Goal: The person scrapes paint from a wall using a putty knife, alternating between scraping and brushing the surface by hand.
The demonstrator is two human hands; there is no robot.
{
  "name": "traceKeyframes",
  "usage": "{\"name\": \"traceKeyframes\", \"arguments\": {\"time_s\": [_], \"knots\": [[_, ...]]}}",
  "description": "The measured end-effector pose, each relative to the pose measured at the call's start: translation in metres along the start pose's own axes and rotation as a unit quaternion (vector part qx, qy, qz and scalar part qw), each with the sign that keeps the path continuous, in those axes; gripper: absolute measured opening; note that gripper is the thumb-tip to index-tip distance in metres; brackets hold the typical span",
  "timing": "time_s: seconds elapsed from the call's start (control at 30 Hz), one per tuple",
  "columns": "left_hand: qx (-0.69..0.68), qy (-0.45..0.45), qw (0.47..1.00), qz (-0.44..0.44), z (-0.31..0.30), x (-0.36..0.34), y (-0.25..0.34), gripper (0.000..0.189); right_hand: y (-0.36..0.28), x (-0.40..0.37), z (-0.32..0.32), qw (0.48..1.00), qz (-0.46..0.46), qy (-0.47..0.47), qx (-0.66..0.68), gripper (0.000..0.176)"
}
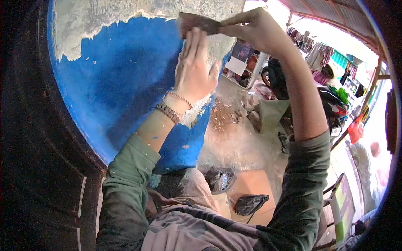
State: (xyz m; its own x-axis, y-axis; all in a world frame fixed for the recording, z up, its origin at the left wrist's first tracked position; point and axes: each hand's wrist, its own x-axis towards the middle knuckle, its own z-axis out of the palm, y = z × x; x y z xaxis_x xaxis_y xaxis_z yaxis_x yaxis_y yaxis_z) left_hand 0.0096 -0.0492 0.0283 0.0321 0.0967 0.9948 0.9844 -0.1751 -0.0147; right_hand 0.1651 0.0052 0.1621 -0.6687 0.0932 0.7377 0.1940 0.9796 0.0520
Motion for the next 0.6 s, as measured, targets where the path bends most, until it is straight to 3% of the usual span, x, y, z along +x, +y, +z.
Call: {"name": "traceKeyframes", "arguments": {"time_s": [0.07, 0.13, 0.17, 0.2, 0.27, 0.33, 0.4, 0.43, 0.47, 0.53, 0.6], "knots": [[0.012, 0.025, 0.999, -0.02, 0.002, 0.0, 0.001, 0.065, -0.026, 0.0, -0.019, 0.998, 0.047, -0.034, 0.012, 0.026], [-0.002, 0.0, 1.0, 0.0, -0.002, 0.003, 0.001, 0.065, -0.053, -0.001, -0.052, 0.984, 0.113, -0.13, 0.034, 0.025], [-0.014, -0.023, 1.0, 0.014, -0.006, 0.003, -0.001, 0.066, -0.022, 0.005, -0.047, 0.993, 0.078, -0.083, 0.031, 0.024], [-0.011, -0.019, 1.0, 0.012, -0.008, 0.003, -0.002, 0.066, -0.018, 0.007, -0.049, 0.99, 0.111, -0.083, 0.004, 0.027], [-0.006, -0.013, 1.0, 0.003, -0.003, 0.001, 0.002, 0.067, -0.001, 0.02, -0.012, 0.996, -0.006, -0.049, -0.07, 0.029], [-0.001, 0.005, 1.0, -0.02, -0.002, -0.002, 0.002, 0.068, -0.027, 0.012, -0.026, 0.998, -0.007, -0.039, -0.045, 0.029], [0.002, -0.047, 0.999, 0.01, -0.011, -0.002, 0.0, 0.069, -0.054, 0.007, -0.055, 0.983, 0.133, -0.124, -0.017, 0.028], [0.003, -0.043, 0.999, 0.008, -0.012, -0.002, -0.002, 0.069, -0.053, 0.009, -0.062, 0.982, 0.137, -0.126, -0.023, 0.03], [-0.005, -0.042, 0.999, 0.001, -0.011, -0.002, -0.002, 0.069, -0.044, 0.014, -0.051, 0.982, 0.135, -0.127, -0.024, 0.03], [-0.019, -0.047, 0.999, -0.006, -0.006, -0.004, 0.002, 0.069, -0.025, 0.017, -0.023, 0.997, -0.017, -0.019, -0.067, 0.03], [-0.032, -0.012, 0.999, -0.016, 0.0, -0.004, 0.007, 0.069, -0.03, 0.012, -0.036, 0.997, 0.01, -0.044, -0.06, 0.028]]}}
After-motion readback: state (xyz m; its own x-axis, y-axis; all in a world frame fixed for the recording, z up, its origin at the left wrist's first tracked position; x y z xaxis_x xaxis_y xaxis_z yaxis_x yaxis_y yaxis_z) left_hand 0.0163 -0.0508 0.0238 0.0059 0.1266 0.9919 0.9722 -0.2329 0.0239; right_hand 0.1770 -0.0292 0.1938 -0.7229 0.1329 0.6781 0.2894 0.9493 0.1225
